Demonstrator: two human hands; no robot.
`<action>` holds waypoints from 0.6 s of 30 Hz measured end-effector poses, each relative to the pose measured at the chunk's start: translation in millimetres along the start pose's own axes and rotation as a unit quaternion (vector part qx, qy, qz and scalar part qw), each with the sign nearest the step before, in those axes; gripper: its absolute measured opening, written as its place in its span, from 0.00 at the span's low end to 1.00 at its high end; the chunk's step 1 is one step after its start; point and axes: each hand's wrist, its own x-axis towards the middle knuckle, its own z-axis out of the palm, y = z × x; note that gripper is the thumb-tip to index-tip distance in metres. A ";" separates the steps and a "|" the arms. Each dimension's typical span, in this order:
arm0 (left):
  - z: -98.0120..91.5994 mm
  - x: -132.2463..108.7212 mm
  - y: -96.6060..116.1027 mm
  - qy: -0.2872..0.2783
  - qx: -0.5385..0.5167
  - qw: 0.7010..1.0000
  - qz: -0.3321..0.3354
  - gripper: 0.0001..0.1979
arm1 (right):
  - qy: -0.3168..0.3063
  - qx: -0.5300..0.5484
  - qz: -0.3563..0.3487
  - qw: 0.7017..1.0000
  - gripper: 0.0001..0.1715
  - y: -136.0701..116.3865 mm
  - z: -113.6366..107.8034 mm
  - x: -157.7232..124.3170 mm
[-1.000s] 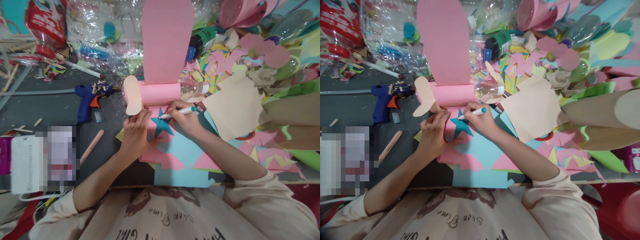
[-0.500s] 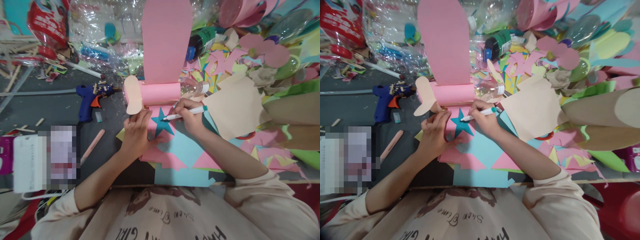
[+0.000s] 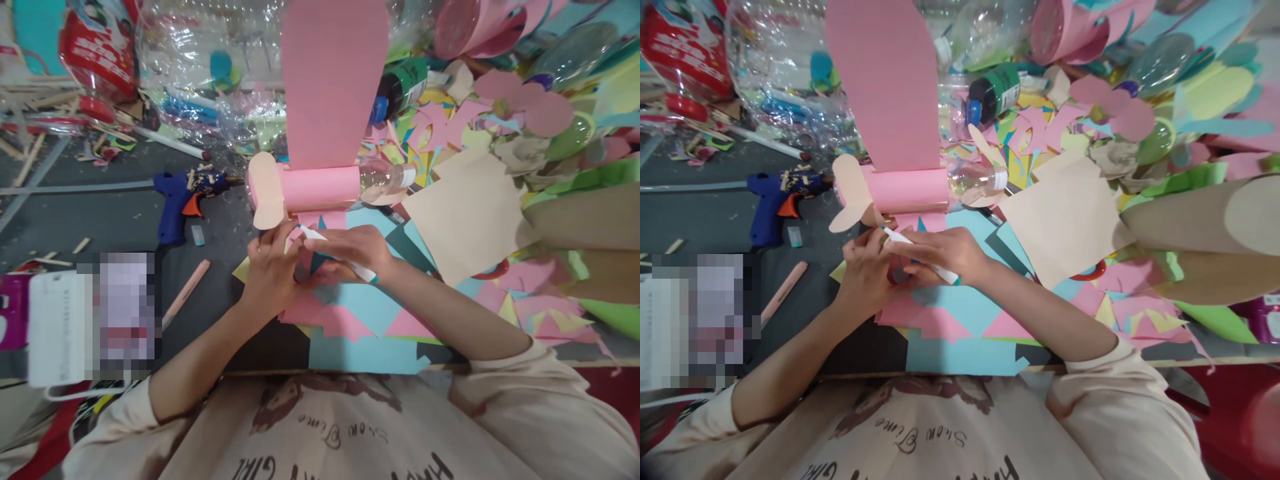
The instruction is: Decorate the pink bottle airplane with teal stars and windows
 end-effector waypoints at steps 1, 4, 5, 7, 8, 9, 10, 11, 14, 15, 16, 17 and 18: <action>0.4 -0.3 0.0 0.003 0.002 1.000 0.001 0.31 | -0.026 -0.023 0.003 0.999 0.24 1.0 1.4 -1.2; -0.1 -1.2 0.6 0.016 0.000 1.000 0.003 0.33 | -0.048 -0.047 -0.007 0.998 0.25 3.5 3.5 -4.3; -0.8 -1.5 0.9 0.017 -0.003 1.000 0.003 0.33 | -0.035 -0.041 -0.016 0.998 0.25 3.9 3.7 -4.9; -2.0 -2.2 1.6 0.017 -0.008 1.000 -0.001 0.33 | -0.004 -0.020 -0.022 1.000 0.24 4.3 4.1 -5.5; -2.4 -2.5 1.7 0.014 -0.010 1.000 -0.003 0.32 | 0.006 -0.010 -0.017 1.000 0.24 4.5 4.4 -5.6; -2.4 -2.8 1.5 0.015 -0.010 1.000 -0.002 0.32 | 0.010 -0.002 -0.008 1.000 0.24 4.9 4.8 -5.6; -2.0 -3.0 1.1 0.020 -0.009 1.000 0.001 0.32 | 0.011 0.000 0.003 1.000 0.26 5.5 5.2 -5.6; -1.3 -3.1 0.4 0.026 -0.006 1.000 0.007 0.32 | 0.013 -0.002 0.012 1.000 0.27 6.2 5.4 -5.6; 1.8 -2.9 -2.3 0.049 0.000 0.999 0.023 0.32 | 0.021 -0.017 0.011 1.000 0.34 7.7 3.6 -5.0; 2.6 -2.7 -3.0 0.054 0.000 0.998 0.026 0.32 | 0.019 -0.020 0.004 1.000 0.36 7.3 1.8 -4.5; 3.1 -2.3 -3.5 0.054 -0.001 0.998 0.026 0.33 | 0.018 -0.026 -0.008 0.999 0.37 6.1 -0.8 -3.5; 3.3 -1.9 -3.8 0.054 -0.003 0.998 0.024 0.33 | 0.023 -0.038 -0.019 0.999 0.37 4.3 -4.2 -2.2; 3.2 -1.5 -3.7 0.052 -0.006 0.998 0.019 0.34 | 0.034 -0.055 -0.026 0.998 0.36 1.9 -8.4 -0.3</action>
